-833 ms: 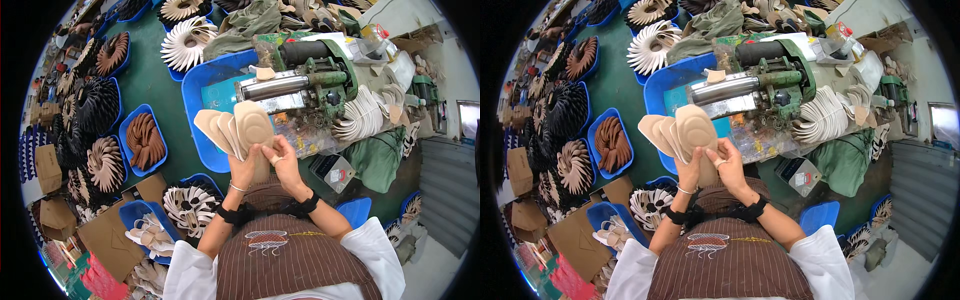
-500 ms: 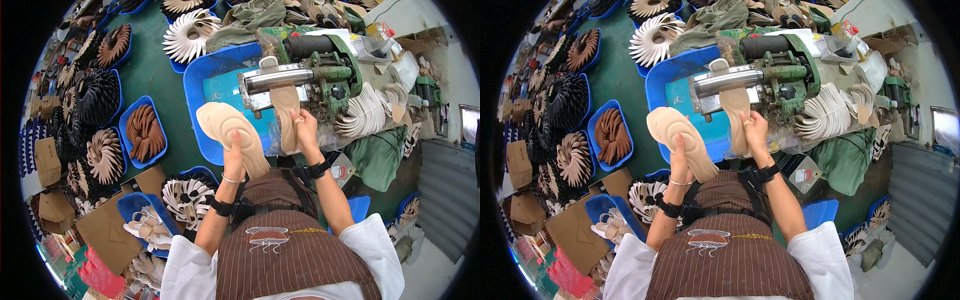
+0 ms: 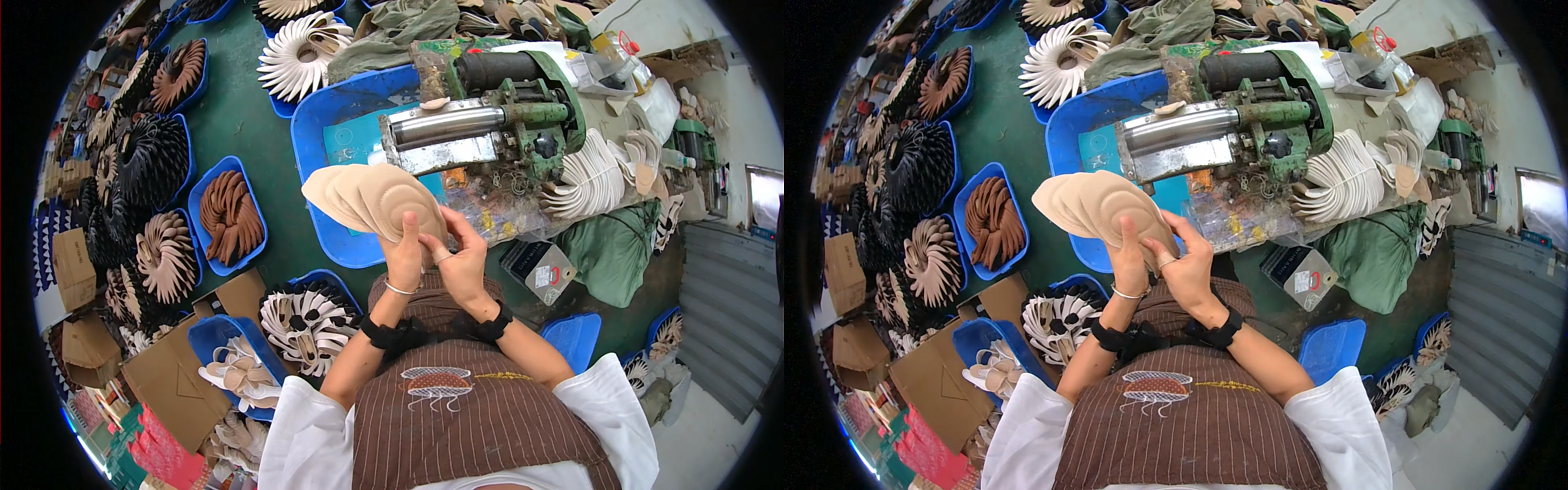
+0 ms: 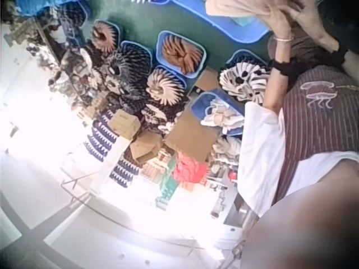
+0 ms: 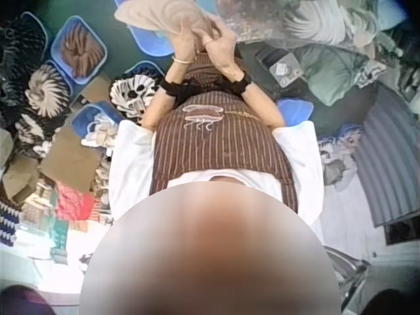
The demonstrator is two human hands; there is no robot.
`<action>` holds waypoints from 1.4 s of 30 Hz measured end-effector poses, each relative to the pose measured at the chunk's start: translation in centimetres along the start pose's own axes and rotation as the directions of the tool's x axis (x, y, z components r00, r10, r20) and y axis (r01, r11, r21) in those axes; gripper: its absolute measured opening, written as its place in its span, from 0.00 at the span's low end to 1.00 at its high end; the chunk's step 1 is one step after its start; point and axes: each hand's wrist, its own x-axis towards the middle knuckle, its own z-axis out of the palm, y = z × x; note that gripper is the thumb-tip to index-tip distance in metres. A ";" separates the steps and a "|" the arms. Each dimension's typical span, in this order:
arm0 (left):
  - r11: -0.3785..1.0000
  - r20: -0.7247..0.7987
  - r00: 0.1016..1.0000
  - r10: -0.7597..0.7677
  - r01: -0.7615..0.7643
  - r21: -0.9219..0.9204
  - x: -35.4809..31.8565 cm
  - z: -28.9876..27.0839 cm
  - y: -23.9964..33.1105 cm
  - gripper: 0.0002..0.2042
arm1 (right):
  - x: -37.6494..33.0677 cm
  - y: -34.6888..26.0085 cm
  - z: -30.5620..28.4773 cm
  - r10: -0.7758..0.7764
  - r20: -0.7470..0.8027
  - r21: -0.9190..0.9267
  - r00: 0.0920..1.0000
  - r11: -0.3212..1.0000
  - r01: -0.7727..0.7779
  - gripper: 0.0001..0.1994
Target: The person is using a rolling machine to press and shape shoe soles, then organizing them in containers.
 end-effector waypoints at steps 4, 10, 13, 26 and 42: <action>0.997 -0.110 0.991 0.077 -0.079 -0.016 0.4 -0.6 -1.6 0.26 | -0.1 2.8 -1.9 0.049 0.090 0.420 0.995 0.904 -0.082 0.12; 0.920 0.213 0.953 -0.217 0.273 -0.282 1.6 -3.9 0.9 0.18 | 2.8 10.3 -5.8 0.240 0.023 0.218 0.970 0.946 -0.240 0.12; 0.838 0.239 0.943 -0.233 0.320 -0.443 1.5 -4.5 1.5 0.19 | 6.8 6.9 -5.3 0.196 0.085 0.320 0.977 0.923 -0.213 0.10; 0.822 0.319 0.910 -0.267 0.387 -0.417 -0.2 -4.0 0.1 0.20 | 8.4 5.8 -4.1 0.293 0.019 0.197 0.956 0.936 -0.291 0.14; 0.908 0.341 0.851 -0.400 0.319 0.270 -0.7 -1.2 -2.4 0.28 | 8.2 9.6 -4.1 0.092 0.060 -0.105 0.994 0.991 -0.085 0.09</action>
